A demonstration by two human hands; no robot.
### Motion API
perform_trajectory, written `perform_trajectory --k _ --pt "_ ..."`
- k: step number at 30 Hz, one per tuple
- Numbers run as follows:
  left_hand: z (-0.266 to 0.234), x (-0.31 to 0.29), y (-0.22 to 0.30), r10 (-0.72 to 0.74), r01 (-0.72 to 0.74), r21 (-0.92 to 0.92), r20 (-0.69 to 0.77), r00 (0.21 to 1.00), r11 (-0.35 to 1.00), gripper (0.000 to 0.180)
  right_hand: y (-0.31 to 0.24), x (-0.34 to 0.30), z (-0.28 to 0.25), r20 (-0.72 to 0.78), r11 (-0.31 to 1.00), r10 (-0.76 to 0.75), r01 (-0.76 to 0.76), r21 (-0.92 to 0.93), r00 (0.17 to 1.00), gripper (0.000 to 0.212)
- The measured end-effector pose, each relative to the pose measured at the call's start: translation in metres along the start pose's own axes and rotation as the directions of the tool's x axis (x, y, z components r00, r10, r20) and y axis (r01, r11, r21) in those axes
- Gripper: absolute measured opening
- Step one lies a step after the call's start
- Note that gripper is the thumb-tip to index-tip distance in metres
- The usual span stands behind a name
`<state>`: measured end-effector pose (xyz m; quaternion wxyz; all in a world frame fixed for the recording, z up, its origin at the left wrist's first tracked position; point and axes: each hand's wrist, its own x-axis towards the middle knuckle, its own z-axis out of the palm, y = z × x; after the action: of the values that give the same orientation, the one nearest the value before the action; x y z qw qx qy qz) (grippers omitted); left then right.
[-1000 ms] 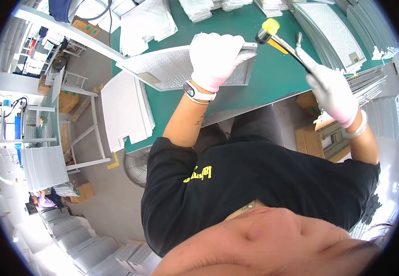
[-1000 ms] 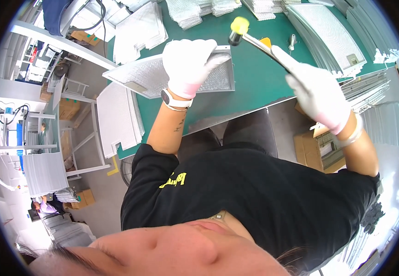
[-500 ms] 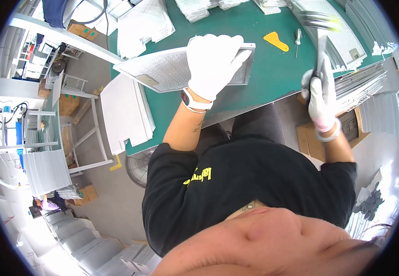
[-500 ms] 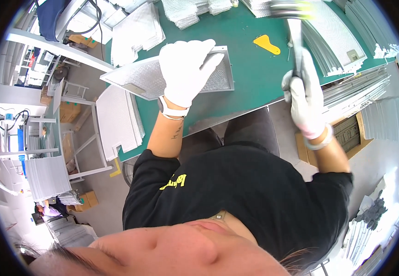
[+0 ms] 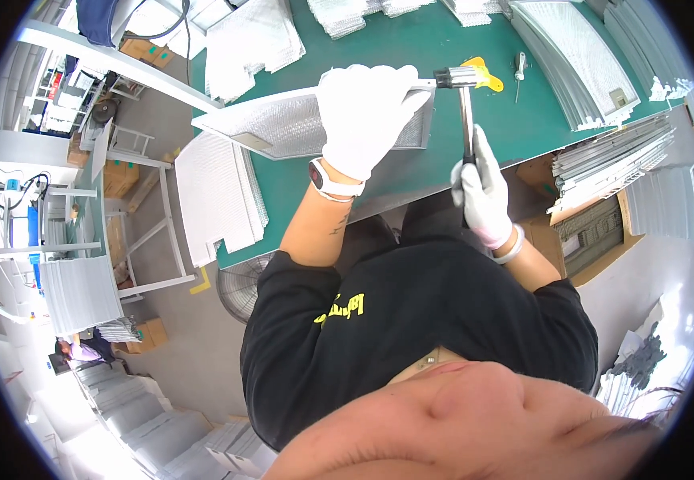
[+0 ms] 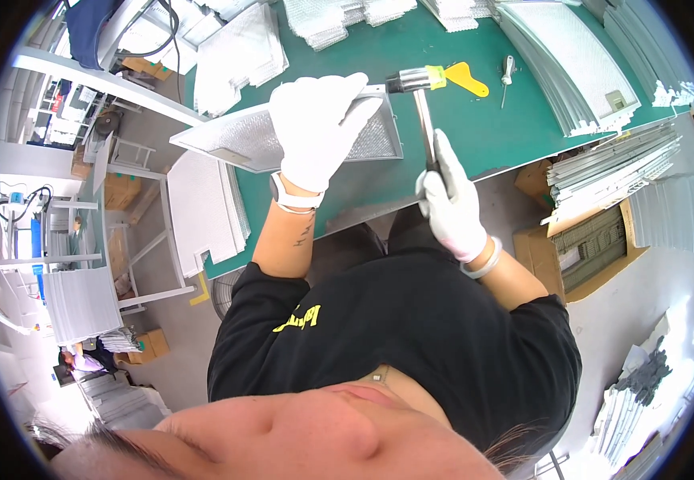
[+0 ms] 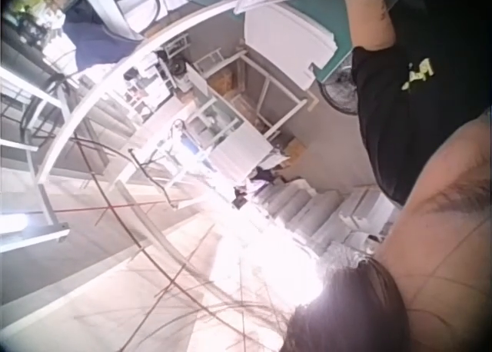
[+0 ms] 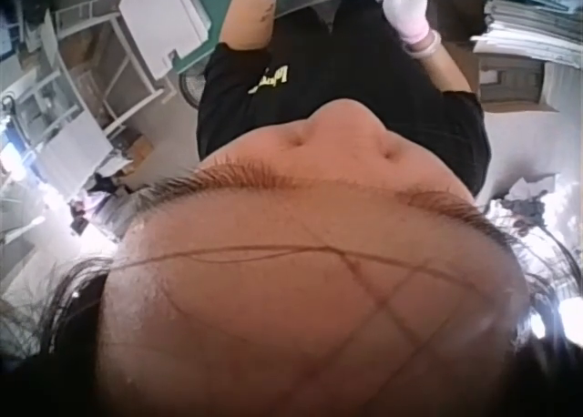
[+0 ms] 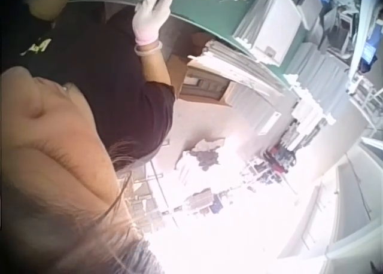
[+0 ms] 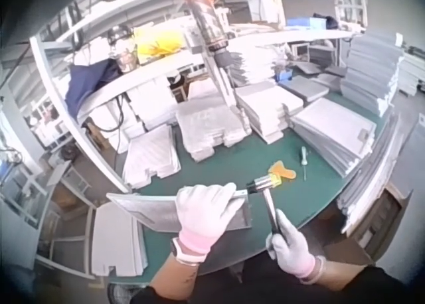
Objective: Assembling industrial metal grills by attaching frames and using power tools.
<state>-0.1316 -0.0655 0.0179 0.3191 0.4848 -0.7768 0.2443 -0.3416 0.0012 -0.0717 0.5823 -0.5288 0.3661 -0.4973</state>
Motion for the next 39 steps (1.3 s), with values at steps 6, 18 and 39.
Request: perform_trajectory --k 6,18,39 --pt "0.000 0.000 0.001 0.003 -0.003 0.025 0.005 1.000 1.000 0.036 -0.003 0.002 -0.004 -0.177 0.958 -0.277 0.285 0.019 0.944 0.060" --pt "0.002 -0.005 -0.006 -0.003 0.004 0.017 -0.048 0.999 1.000 0.037 -0.010 -0.003 -0.009 0.030 0.994 -0.084 0.086 -0.065 0.996 0.060" --pt "0.006 -0.008 -0.010 -0.029 0.024 -0.065 -0.065 0.997 0.998 0.038 -0.116 0.040 -0.050 0.374 0.413 -0.327 0.487 -0.770 0.868 0.057"
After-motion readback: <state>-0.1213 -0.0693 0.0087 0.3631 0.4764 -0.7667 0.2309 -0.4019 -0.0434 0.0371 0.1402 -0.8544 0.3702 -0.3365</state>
